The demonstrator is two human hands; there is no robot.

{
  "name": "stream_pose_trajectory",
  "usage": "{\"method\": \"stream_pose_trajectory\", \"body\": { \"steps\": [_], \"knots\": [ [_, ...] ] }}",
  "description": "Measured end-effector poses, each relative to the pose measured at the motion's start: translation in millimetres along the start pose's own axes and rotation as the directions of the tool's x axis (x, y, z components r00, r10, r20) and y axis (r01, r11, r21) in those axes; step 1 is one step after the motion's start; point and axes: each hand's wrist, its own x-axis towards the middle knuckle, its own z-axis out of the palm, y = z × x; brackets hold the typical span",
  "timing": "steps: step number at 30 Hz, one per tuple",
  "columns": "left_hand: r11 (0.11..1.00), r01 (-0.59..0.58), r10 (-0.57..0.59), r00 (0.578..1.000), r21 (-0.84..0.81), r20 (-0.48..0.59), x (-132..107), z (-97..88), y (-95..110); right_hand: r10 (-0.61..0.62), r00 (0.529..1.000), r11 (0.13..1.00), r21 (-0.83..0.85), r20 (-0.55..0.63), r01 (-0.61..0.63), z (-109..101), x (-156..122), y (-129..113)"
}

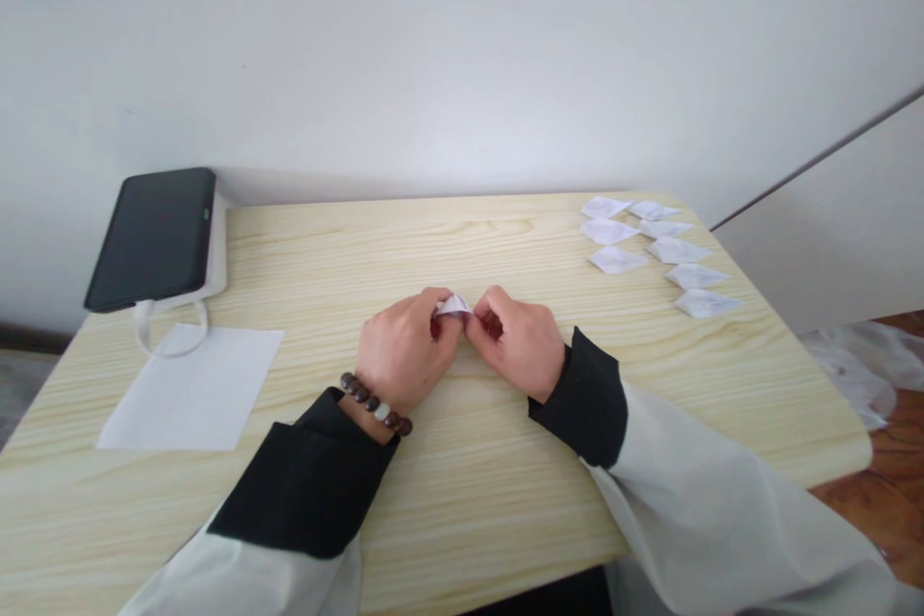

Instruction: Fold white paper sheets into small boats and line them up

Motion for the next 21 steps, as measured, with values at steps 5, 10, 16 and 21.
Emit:
{"method": "stream_pose_trajectory", "body": {
  "steps": [5, 10, 16, 21],
  "knots": [
    [0.999, -0.034, 0.034, 0.999, -0.026, -0.023, -1.6, -0.8, -1.1, -0.017, 0.997, 1.0, -0.011, -0.072, 0.017, -1.0, -0.1, 0.6],
    [0.975, 0.03, -0.023, 0.999, -0.22, 0.036, -0.1, -2.9, -1.5, -0.11, 0.979, 0.985, 0.115, -0.171, 0.131, -1.0, -1.0, 2.2],
    [0.85, 0.068, -0.047, 0.998, -0.522, 0.052, -3.0, 1.7, 1.6, -0.312, 0.905, 0.945, 0.002, -0.29, 0.327, 0.0, -1.5, 4.7],
    [0.564, 0.24, -0.041, 0.964, -0.79, 0.263, 0.7, -0.7, -0.9, -0.345, 0.897, 0.932, 0.015, -0.278, 0.363, -2.6, -1.3, 11.1]
  ]
}}
